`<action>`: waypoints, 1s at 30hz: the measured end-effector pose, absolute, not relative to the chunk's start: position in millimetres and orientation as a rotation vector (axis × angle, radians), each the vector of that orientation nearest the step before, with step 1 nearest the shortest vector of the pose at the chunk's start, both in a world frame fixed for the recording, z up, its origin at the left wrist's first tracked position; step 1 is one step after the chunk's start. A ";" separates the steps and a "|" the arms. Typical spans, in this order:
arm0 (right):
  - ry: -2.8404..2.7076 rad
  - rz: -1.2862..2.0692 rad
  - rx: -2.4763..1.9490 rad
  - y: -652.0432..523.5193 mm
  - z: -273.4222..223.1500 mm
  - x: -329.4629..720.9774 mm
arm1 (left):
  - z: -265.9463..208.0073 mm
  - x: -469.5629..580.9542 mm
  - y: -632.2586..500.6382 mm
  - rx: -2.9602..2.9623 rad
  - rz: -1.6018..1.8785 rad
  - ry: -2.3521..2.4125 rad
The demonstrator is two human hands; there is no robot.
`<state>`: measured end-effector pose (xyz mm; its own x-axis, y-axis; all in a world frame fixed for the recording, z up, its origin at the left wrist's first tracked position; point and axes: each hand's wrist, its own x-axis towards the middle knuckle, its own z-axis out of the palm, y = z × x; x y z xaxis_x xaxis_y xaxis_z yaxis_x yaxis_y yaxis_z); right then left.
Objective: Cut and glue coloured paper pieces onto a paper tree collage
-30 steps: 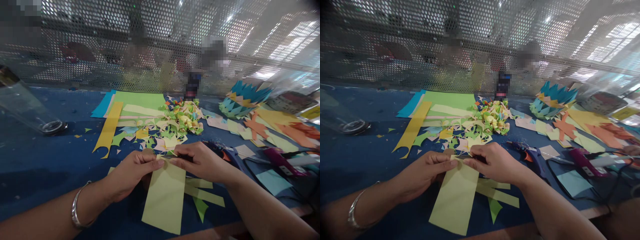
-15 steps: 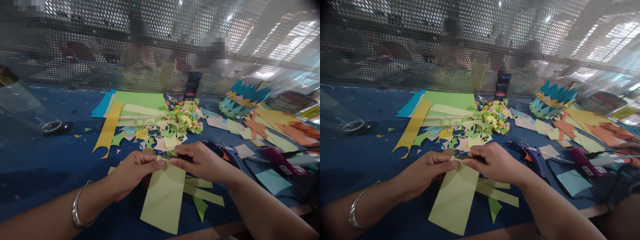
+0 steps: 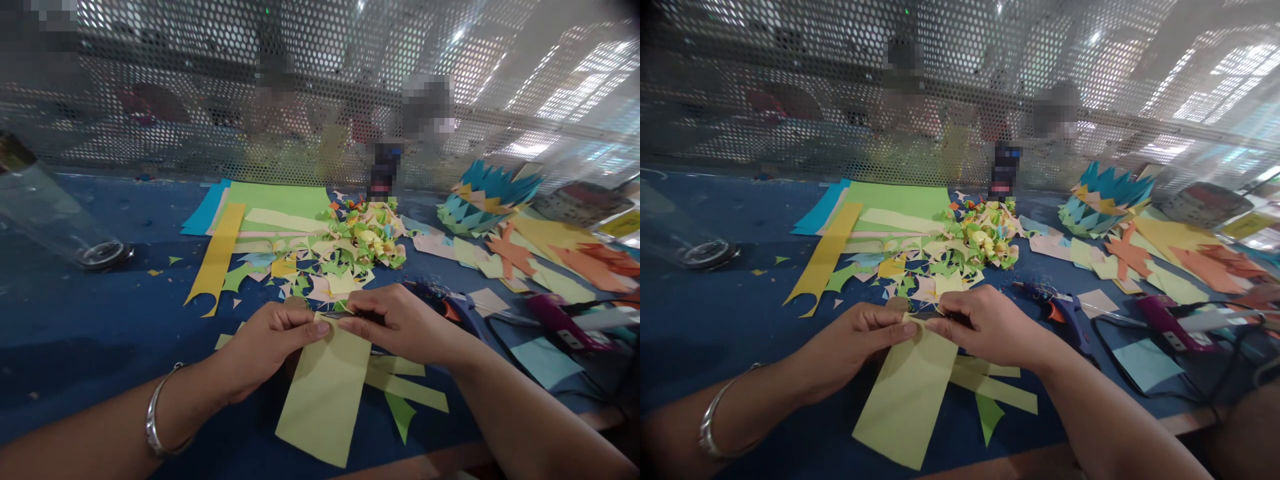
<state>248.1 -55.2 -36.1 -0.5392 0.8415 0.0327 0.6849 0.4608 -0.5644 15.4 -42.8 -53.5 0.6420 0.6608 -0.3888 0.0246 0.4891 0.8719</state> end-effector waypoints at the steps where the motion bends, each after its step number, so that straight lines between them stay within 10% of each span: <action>1: -2.408 0.721 -1.302 -55.2 -36.2 248.0 | -53.8 15.6 -42.5 1.002 0.441 0.800; 30: -2.402 0.729 -1.282 -54.1 -36.7 244.4 | -62.5 15.7 -42.7 0.990 0.442 0.780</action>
